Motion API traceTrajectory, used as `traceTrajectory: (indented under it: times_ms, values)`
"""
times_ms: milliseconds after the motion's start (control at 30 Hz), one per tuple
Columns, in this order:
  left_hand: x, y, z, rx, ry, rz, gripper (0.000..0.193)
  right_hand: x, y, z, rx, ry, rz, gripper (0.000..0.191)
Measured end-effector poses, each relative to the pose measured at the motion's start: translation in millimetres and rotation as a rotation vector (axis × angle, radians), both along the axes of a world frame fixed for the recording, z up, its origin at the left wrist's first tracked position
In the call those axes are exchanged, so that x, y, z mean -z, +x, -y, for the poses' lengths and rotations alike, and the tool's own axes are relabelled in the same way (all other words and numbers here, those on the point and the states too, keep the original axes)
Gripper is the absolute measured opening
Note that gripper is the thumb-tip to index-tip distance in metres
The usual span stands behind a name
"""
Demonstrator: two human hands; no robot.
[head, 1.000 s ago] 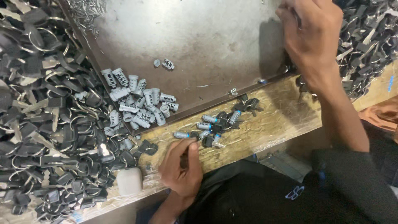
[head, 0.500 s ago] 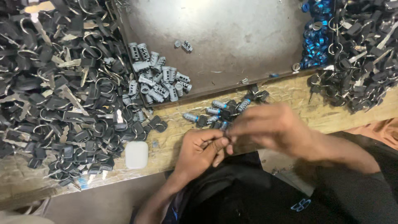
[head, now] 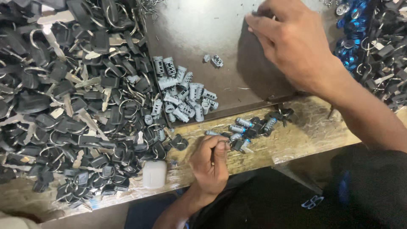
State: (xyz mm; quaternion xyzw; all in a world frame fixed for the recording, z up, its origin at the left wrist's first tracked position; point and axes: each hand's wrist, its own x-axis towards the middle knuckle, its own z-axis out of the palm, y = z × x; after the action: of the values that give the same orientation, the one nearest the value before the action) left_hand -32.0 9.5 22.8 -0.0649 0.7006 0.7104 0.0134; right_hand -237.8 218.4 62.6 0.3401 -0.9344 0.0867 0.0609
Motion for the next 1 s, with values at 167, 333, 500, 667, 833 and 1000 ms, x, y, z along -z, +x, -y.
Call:
traceTrajectory:
  times_ms: [167,333,500,667,833,1000]
  values:
    - [0,2,-5,-0.043,-0.012,-0.013,0.006,1,7,-7,0.031,-0.052,0.037,0.009]
    - [1,4,-2,-0.055,0.003,0.029,0.003,-4,12,-22,0.179,-0.297,0.261,0.003]
    - [7,9,3,0.011,0.237,0.104,0.005,-17,46,-28,0.559,-0.822,0.696,0.006]
    - [11,14,4,0.030,0.295,0.245,0.006,-4,53,-40,0.494,-0.789,0.724,0.009]
    - [10,13,1,0.013,0.210,0.187,0.004,2,52,-57,0.660,-1.046,0.907,0.010]
    - [-5,9,0,0.083,0.389,0.277,0.005,-24,103,-52,0.514,-1.219,1.075,0.009]
